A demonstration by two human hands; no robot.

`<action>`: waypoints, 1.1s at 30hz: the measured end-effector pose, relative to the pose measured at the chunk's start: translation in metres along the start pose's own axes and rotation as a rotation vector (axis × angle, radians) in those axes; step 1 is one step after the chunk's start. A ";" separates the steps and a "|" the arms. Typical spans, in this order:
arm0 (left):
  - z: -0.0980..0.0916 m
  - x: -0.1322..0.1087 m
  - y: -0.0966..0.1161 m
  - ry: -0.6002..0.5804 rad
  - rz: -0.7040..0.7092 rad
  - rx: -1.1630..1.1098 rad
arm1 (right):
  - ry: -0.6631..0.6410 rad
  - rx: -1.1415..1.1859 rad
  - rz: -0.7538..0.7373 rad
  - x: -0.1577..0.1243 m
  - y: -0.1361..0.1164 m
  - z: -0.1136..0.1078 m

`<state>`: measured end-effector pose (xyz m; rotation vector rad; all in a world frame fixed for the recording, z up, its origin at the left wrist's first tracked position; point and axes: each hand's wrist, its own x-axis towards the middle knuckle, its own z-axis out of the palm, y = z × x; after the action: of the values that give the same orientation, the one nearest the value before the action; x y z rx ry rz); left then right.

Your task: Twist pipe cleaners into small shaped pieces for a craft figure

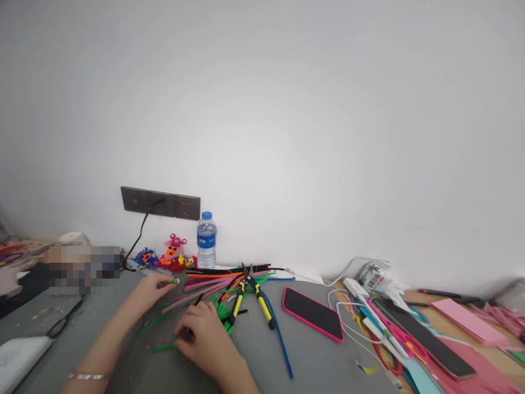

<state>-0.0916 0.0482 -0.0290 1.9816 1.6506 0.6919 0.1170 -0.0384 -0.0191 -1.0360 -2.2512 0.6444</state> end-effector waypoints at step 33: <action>0.009 -0.001 0.001 -0.099 0.057 0.080 | -0.007 0.004 0.053 0.000 0.001 0.006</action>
<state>-0.0856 0.0472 -0.0354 2.0911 1.5913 0.5467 0.1138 -0.0394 -0.0237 -1.0961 -2.2339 0.6759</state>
